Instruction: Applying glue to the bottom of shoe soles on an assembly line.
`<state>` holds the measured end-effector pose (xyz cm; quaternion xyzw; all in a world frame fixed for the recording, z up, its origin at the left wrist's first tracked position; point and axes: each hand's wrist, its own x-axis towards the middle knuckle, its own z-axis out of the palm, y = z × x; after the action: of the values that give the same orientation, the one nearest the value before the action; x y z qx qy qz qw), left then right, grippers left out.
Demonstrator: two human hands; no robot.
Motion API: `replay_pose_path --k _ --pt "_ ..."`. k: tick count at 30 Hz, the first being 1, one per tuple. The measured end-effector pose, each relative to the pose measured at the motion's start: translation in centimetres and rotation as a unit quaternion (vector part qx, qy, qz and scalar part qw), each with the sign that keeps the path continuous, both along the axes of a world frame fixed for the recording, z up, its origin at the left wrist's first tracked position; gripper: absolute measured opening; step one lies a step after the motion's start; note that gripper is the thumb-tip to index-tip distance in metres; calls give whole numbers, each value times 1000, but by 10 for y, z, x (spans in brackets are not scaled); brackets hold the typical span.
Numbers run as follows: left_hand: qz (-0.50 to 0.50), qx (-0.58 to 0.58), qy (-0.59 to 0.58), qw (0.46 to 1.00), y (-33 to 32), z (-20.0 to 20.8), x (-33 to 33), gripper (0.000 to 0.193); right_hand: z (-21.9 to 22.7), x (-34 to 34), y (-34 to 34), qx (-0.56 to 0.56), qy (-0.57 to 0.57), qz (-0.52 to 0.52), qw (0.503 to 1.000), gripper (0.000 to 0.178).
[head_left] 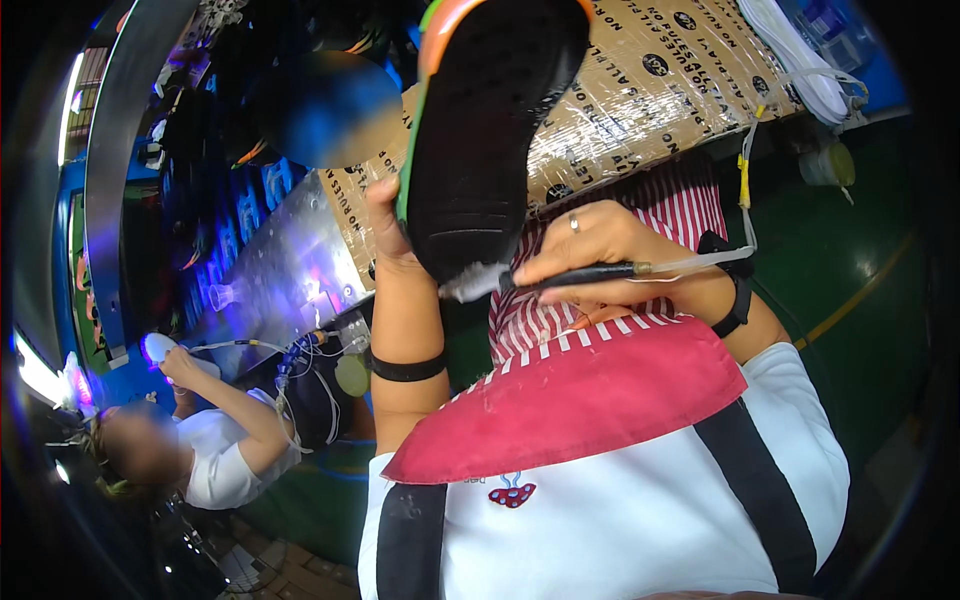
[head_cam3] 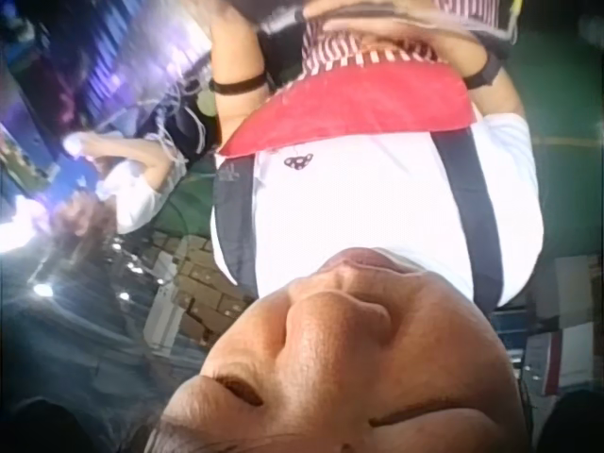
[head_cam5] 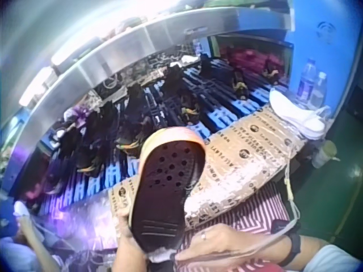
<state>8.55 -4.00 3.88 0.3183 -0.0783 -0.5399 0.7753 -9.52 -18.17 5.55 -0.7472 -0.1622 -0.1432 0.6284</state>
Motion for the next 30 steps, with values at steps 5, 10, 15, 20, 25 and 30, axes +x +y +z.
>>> replay_pose_path --k 5,10,15,20,25,30 --pt "-79 9 32 996 -2 3 0 53 -2 2 3 -94 -28 57 994 24" --pt "-125 51 -8 991 -8 11 8 44 1 2 2 -24 -14 65 997 22" --pt "-148 225 -112 956 -19 14 5 34 3 5 3 -111 -36 40 992 20" --pt "-199 285 -140 927 -27 27 6 35 4 -1 1 -92 -28 36 995 24" --pt "-268 321 -176 891 -36 35 3 38 -2 4 3 -132 -54 17 990 19" --pt "-286 336 -194 876 -33 38 8 40 10 -3 -7 -144 -9 68 987 20"
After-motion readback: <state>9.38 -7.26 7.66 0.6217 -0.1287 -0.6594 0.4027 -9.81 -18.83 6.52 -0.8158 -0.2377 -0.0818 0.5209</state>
